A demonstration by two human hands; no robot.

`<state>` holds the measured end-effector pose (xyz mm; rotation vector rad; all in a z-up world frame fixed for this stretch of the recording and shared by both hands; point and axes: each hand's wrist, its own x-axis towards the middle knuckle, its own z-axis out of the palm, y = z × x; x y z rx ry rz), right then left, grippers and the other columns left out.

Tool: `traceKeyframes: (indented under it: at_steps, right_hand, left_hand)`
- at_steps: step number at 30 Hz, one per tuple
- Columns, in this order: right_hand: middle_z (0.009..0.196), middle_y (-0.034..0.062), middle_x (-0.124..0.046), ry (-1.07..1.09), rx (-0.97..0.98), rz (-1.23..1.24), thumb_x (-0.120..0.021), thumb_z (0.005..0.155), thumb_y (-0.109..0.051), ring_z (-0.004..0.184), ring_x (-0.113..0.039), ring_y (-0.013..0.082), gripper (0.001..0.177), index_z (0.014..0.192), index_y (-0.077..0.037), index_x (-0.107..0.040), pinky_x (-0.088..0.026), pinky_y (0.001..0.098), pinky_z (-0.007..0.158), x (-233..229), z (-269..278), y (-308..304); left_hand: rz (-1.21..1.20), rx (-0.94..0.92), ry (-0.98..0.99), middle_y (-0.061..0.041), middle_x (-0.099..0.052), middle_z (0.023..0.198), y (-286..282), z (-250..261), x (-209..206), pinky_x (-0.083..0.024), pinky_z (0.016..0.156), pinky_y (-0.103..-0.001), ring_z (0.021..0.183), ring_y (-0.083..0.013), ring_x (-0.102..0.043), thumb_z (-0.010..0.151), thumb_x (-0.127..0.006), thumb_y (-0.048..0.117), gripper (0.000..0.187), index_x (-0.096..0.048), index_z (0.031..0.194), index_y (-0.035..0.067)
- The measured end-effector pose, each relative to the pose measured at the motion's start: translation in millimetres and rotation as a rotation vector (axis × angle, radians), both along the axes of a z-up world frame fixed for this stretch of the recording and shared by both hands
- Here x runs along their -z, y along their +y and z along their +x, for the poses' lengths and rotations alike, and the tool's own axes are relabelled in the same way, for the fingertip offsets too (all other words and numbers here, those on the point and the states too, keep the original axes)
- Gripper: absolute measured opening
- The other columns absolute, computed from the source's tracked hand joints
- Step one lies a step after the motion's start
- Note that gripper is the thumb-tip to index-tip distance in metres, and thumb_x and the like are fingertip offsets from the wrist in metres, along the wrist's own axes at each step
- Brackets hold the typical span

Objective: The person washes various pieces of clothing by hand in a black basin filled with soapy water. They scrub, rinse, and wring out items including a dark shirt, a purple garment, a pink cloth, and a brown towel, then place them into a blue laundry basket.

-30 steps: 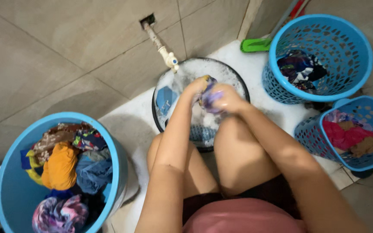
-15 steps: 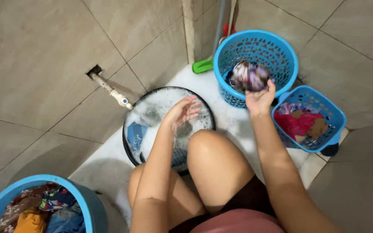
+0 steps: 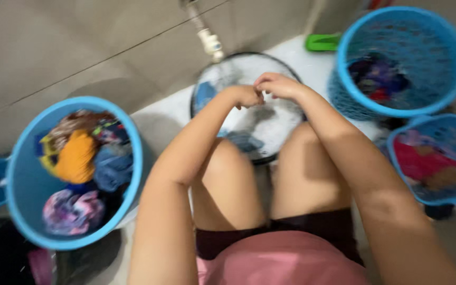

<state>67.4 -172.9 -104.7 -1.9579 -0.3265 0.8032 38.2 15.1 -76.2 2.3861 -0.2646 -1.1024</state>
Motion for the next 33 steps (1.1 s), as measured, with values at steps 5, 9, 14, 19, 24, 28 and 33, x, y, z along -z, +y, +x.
traceKeyframes:
  at_steps: [5,9,14,19,24,28,33]
  right_hand:
    - [0.115,0.0199,-0.075,-0.417,-0.443,-0.702,-0.075,0.083,-0.042,0.106,-0.073,0.0360,0.046,0.113,-0.008,-0.077,-0.056,0.0469,0.093,81,4,100]
    - [0.151,0.0263,-0.043,-0.069,-0.287,-0.813,-0.084,0.066,-0.054,0.139,-0.043,0.0424,0.105,0.152,-0.013,-0.038,-0.036,0.0548,0.114,163,-65,104]
    - [0.150,0.0221,-0.059,-0.159,-0.272,-0.756,-0.081,0.068,-0.068,0.141,-0.055,0.0353,0.106,0.150,-0.008,-0.052,-0.040,0.0436,0.122,219,-111,96]
    - [0.133,0.0193,-0.066,-0.063,0.254,-0.568,-0.076,0.068,-0.052,0.123,-0.060,0.0361,0.078,0.131,-0.010,-0.061,-0.046,0.0458,0.106,244,-109,88]
    - [0.117,0.0171,-0.069,-0.272,0.447,-0.051,-0.079,0.060,-0.041,0.107,-0.062,0.0366,0.061,0.111,-0.009,-0.066,-0.049,0.0468,0.093,227,-95,128]
    - [0.104,0.0153,-0.072,-0.763,0.298,0.188,-0.081,0.054,-0.031,0.095,-0.063,0.0371,0.048,0.095,-0.008,-0.070,-0.051,0.0476,0.082,141,-98,167]
    - [0.090,0.0140,-0.075,-1.136,0.089,0.198,-0.083,0.050,-0.023,0.082,-0.065,0.0379,0.035,0.079,-0.006,-0.074,-0.053,0.0478,0.070,75,-79,167]
  left_hand:
    - [0.187,-0.145,-0.097,-0.013,-0.047,0.142,95,-32,101,-0.045,0.098,-0.054,0.127,-0.0372,-0.047,0.084,-0.071,0.037,0.059,-0.057,0.140,0.027]
    - [0.321,-0.290,-0.445,-0.014,-0.028,0.165,125,-67,159,-0.032,0.120,-0.058,0.150,-0.0444,-0.028,0.079,-0.078,0.031,0.079,-0.048,0.152,0.035]
    - [0.419,-0.211,-0.294,-0.008,-0.003,0.171,126,-73,155,-0.025,0.121,-0.058,0.156,-0.0434,-0.007,0.072,-0.084,0.042,0.094,-0.038,0.154,0.037]
    - [0.342,-0.439,-0.119,-0.006,-0.013,0.166,106,-67,187,-0.030,0.115,-0.058,0.152,-0.0418,-0.012,0.079,-0.078,0.047,0.079,-0.040,0.147,0.033]
    - [0.294,-0.625,-0.310,-0.012,-0.028,0.152,57,-55,235,-0.035,0.110,-0.058,0.142,-0.0413,-0.026,0.085,-0.073,0.045,0.063,-0.045,0.138,0.024]
    - [0.471,-0.805,-0.528,-0.016,-0.040,0.142,21,-36,218,-0.039,0.106,-0.059,0.134,-0.0408,-0.037,0.091,-0.068,0.043,0.052,-0.049,0.132,0.017]
    - [0.620,-0.963,-0.661,-0.021,-0.055,0.128,-6,-25,188,-0.044,0.101,-0.059,0.124,-0.0403,-0.051,0.097,-0.063,0.040,0.043,-0.054,0.123,0.007]
